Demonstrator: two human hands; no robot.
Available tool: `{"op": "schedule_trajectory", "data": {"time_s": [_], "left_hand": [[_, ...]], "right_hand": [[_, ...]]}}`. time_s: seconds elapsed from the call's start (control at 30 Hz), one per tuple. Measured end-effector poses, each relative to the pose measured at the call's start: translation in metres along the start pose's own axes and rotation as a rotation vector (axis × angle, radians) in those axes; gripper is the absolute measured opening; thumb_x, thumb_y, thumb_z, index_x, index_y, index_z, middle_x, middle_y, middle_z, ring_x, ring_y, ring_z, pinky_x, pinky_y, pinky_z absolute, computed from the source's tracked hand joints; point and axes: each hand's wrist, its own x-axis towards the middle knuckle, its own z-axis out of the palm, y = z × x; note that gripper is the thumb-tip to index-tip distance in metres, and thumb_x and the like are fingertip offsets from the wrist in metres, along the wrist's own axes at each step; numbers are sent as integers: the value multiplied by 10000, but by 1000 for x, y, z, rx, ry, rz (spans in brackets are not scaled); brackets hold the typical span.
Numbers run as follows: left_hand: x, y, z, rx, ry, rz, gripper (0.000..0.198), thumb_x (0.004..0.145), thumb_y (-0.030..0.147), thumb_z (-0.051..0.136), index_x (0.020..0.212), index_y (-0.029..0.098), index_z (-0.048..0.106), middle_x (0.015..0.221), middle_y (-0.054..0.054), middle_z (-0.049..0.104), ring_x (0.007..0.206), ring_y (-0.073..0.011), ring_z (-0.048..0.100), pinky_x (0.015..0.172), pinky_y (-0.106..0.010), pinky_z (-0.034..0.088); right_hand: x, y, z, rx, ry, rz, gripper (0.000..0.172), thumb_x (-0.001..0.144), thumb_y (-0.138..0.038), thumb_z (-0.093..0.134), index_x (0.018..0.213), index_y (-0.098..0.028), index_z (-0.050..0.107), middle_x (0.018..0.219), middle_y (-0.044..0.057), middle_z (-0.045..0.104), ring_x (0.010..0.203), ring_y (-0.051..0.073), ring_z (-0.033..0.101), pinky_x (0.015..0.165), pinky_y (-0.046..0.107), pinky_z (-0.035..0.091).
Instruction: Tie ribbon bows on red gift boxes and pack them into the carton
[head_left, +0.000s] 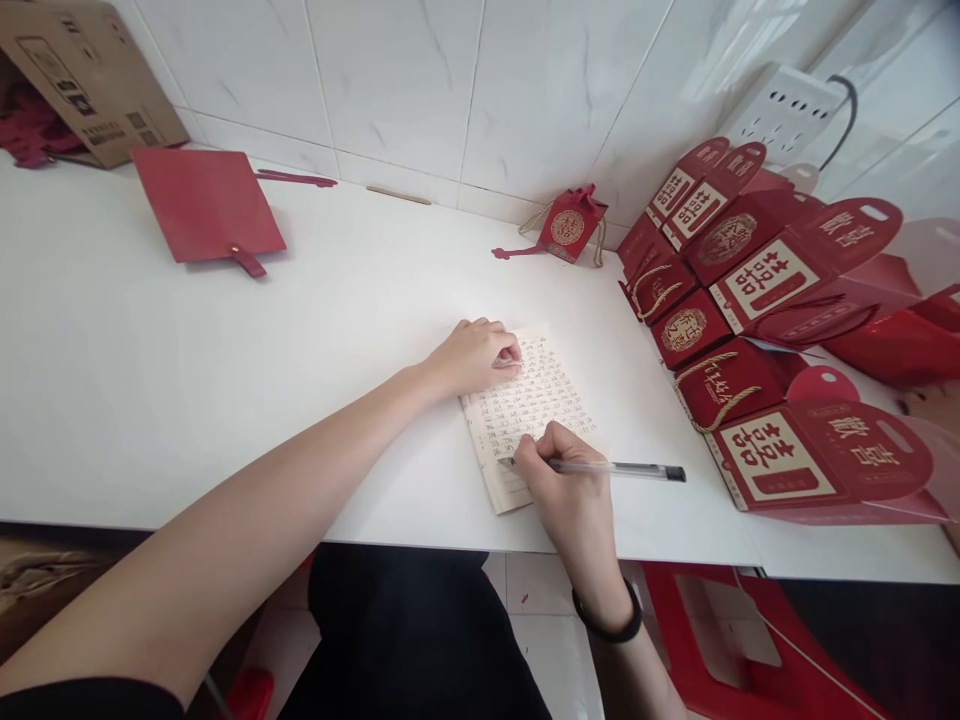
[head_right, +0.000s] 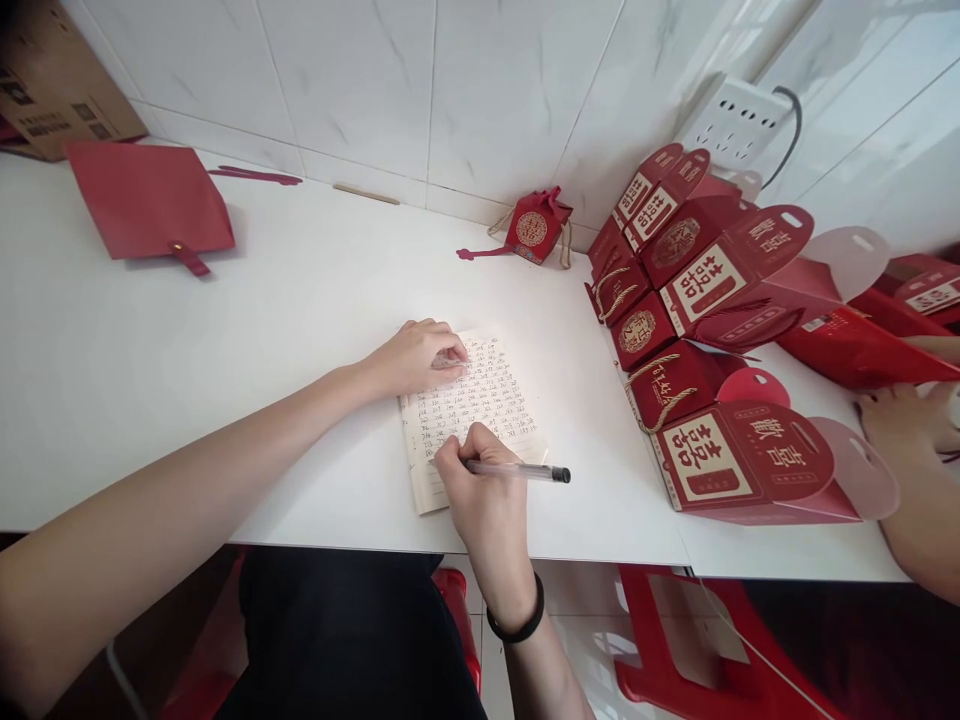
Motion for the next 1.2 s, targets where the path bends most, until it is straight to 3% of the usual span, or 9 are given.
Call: {"op": "schedule_trajectory", "data": {"time_s": [0.27,0.9,1.13,1.2], "left_hand": [[1,-1,1,10,10,-5,175,784,292,523,860,183,637,908,-24,613,943,-195,528,893,-345,333],[0,-3,1,-8,15,7,174,783,295,523,862,189,637,905,-22,626,928,-197,539,890,-357,343],[-4,-2,3,-40,56,12,139,765,282,577,836,180,639,870,-38,649,877,-191,574,870,-345,417],[-3,-5,-1,-112,151,-29,135,785,261,560,879,191,627,865,-22,652,839,-149,590,834,-286,454]], "right_hand": [[-1,0,-1,16,48,8,322,716,-239,464,561,-207,184,519,-58,179,485,81,190,410,197,202],[-2,0,1,11,28,-45,312,702,-206,450,572,-210,167,529,-59,153,482,82,169,408,205,168],[-20,8,-11,420,318,-57,372,835,-346,578,585,-199,345,471,-57,350,419,88,321,409,207,266],[-22,19,-21,378,399,-51,344,826,-384,605,603,-190,428,470,-38,402,429,105,386,410,212,299]]}}
